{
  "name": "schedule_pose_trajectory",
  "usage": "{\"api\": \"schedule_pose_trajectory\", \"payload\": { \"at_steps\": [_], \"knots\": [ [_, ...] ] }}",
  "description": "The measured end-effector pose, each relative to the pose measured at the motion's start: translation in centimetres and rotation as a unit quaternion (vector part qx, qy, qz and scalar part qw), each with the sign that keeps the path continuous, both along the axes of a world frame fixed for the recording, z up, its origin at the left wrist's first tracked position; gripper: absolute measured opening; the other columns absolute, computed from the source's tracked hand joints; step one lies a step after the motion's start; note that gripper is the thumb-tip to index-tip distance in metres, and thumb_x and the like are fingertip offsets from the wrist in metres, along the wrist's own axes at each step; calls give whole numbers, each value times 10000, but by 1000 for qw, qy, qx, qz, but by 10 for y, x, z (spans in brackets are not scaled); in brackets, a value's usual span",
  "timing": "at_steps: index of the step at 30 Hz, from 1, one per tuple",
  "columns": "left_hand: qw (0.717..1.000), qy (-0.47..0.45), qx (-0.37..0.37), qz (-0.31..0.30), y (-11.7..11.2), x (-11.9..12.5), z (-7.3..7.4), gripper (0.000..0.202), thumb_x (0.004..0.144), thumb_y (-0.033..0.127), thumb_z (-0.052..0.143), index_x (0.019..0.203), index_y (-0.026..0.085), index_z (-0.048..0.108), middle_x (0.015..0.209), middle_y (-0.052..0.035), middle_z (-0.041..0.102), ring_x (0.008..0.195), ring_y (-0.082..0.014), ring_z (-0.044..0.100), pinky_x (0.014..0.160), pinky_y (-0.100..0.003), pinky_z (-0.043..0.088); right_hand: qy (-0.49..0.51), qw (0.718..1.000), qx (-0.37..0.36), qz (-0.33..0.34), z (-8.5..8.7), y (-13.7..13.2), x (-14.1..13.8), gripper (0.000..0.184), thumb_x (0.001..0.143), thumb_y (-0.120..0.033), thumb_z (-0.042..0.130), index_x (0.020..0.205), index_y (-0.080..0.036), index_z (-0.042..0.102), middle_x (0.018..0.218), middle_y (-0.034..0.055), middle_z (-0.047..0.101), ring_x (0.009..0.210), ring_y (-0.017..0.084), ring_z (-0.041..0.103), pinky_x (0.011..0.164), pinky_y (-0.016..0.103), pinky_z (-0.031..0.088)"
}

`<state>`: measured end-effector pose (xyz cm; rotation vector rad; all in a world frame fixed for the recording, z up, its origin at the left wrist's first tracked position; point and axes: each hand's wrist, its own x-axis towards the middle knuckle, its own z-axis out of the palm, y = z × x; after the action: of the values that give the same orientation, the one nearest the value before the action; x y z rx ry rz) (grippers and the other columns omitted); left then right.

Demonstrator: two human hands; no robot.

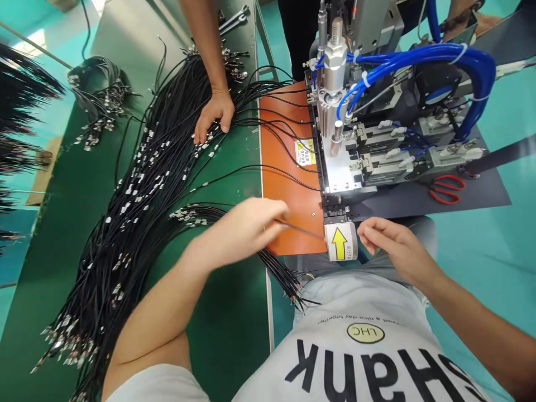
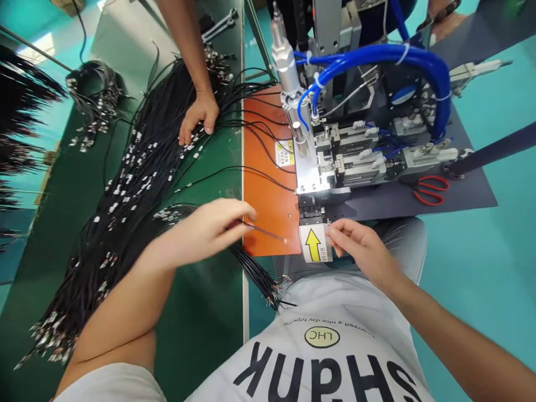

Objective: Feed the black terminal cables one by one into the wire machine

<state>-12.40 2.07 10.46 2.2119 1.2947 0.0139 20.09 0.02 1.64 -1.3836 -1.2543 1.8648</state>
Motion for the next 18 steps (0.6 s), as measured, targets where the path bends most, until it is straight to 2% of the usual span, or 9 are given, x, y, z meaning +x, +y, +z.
{"api": "schedule_pose_trajectory", "payload": {
  "at_steps": [2,3,5,8,10,13,18],
  "knots": [
    [995,-35,19,-93,-3,42,-16,266,1007,339,398,961,203,622,867,-52,637,804,-172,579,717,-291,446,4,1000,19,-5,-3,2,-3,232,941,-437,572,881,-228,652,715,-15,555,654,130,464,681,282,393],
    [992,-53,25,-110,-4,57,-26,289,1015,345,386,944,197,624,838,-47,632,765,-162,569,680,-280,439,6,1000,28,-10,-5,3,-3,213,946,-418,566,904,-227,651,729,-15,563,655,128,470,681,282,396],
    [990,-94,40,-92,-1,77,-47,315,1026,327,364,903,182,615,800,-40,624,718,-146,552,643,-266,428,6,999,43,-18,-11,4,-2,177,943,-383,570,950,-225,650,768,-9,585,659,128,492,672,283,409],
    [986,-159,52,-22,6,89,-71,308,1030,298,361,878,168,596,805,-36,615,727,-132,547,662,-253,435,-6,997,70,-13,-16,5,-1,164,925,-343,589,1023,-227,652,842,12,626,685,140,536,663,293,441],
    [980,-193,43,4,9,95,-77,278,1026,296,386,892,168,592,814,-30,610,739,-125,544,681,-247,436,-16,994,104,-6,-17,6,-4,206,902,-307,621,1092,-233,646,901,23,649,702,141,553,672,299,456],
    [977,-213,20,28,10,104,-77,251,1021,293,411,898,171,593,791,-13,595,723,-115,531,676,-243,425,-33,985,167,-20,-16,10,-12,291,849,-262,690,1134,-236,642,931,24,667,703,136,567,680,300,466],
    [979,-198,-8,57,10,112,-75,239,1019,296,415,958,173,611,815,-21,591,748,-127,530,690,-259,419,-48,976,206,-51,-19,18,-18,137,866,-304,690,975,-222,691,875,26,692,745,157,615,674,301,500]
  ]
}}
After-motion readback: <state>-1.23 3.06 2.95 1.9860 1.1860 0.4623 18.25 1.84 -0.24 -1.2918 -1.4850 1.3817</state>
